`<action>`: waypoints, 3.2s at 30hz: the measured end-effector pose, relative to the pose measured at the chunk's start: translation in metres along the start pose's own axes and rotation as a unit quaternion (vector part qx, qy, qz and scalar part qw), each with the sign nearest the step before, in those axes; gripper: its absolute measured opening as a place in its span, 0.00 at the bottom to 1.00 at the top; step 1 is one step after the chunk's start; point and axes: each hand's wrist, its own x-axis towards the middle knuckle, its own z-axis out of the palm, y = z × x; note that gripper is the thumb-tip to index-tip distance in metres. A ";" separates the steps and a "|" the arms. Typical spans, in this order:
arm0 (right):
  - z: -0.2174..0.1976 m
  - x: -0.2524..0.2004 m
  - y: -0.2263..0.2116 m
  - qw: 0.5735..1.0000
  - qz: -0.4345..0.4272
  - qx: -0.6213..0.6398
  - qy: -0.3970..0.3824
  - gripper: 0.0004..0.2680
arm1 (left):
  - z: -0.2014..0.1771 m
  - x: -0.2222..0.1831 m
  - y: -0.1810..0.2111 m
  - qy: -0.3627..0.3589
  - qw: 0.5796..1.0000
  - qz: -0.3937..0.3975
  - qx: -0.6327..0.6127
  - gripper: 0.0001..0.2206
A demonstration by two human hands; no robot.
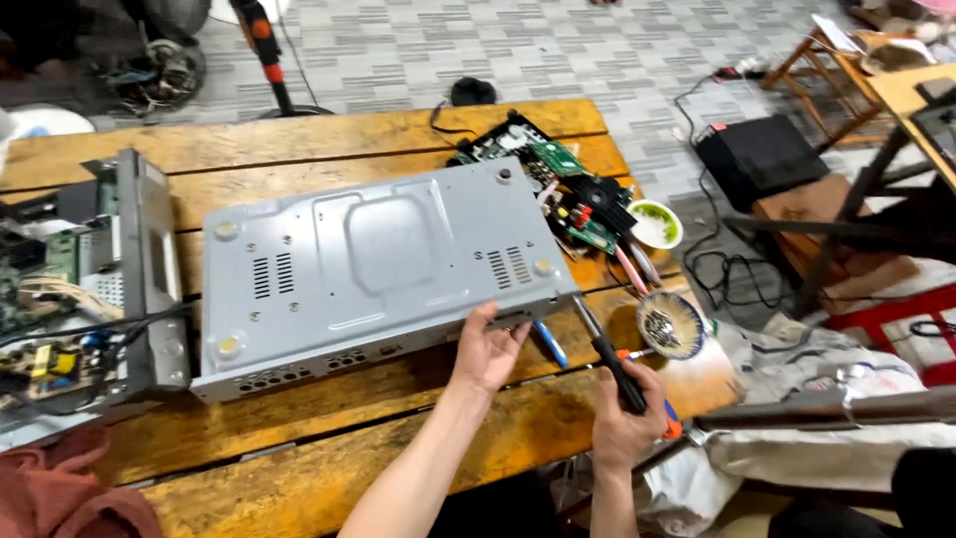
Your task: Disassembling an electronic device by removing screws and detaching the front panel and internal frame
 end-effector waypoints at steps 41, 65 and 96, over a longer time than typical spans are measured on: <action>0.077 0.076 0.053 0.926 0.298 0.128 -0.197 0.12 | 0.037 -0.035 0.003 -0.001 0.999 -0.033 -0.038 0.21; 0.013 0.052 0.022 0.843 0.355 0.284 -0.286 0.05 | -0.009 -0.094 -0.042 -0.010 0.983 0.016 0.185 0.10; 0.017 0.034 0.057 0.954 0.169 -0.161 -0.190 0.12 | 0.060 -0.123 -0.026 -0.025 0.841 -0.077 0.536 0.18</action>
